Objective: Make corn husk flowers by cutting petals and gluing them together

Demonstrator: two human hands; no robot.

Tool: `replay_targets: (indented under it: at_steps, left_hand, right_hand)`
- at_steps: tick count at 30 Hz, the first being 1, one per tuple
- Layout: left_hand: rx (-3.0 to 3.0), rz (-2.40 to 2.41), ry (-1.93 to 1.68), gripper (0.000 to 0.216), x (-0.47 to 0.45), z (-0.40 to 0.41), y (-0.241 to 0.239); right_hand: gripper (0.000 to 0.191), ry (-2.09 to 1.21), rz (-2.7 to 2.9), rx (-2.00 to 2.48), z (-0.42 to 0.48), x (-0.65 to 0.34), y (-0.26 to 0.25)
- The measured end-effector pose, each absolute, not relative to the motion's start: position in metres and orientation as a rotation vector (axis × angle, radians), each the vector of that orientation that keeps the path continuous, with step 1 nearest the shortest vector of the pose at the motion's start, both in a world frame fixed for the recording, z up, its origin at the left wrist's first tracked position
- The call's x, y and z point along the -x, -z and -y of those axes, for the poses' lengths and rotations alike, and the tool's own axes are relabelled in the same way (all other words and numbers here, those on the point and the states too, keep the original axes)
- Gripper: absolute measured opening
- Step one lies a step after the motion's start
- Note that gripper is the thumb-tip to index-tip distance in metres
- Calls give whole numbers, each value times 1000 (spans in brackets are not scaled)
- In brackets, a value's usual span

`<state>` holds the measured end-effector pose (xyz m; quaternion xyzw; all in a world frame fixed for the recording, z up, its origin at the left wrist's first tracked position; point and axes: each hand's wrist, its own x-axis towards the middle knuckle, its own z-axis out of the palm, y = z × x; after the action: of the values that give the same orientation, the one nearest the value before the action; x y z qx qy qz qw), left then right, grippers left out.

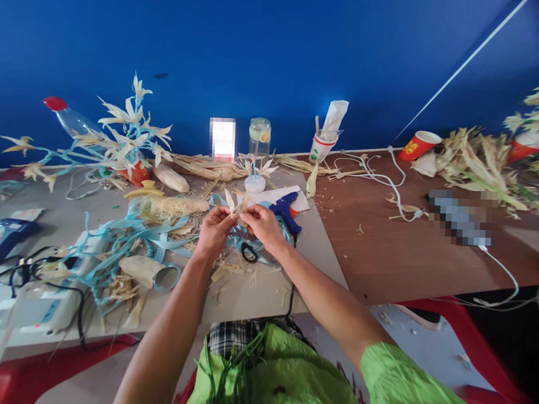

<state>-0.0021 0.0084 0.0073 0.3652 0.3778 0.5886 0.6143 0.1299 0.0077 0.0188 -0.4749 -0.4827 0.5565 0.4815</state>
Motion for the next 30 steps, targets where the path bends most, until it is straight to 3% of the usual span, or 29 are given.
replay_targets:
  at_steps: [10, 30]
  left_hand:
    - [-904, -914, -1308, 27, 2, -7, -8]
    - [-756, -717, -1172, 25, 7, -4, -15]
  right_hand:
    - [19, -1235, 1263, 1172, -11, -131, -13]
    - [28, -1621, 1229, 910, -4, -138, -27]
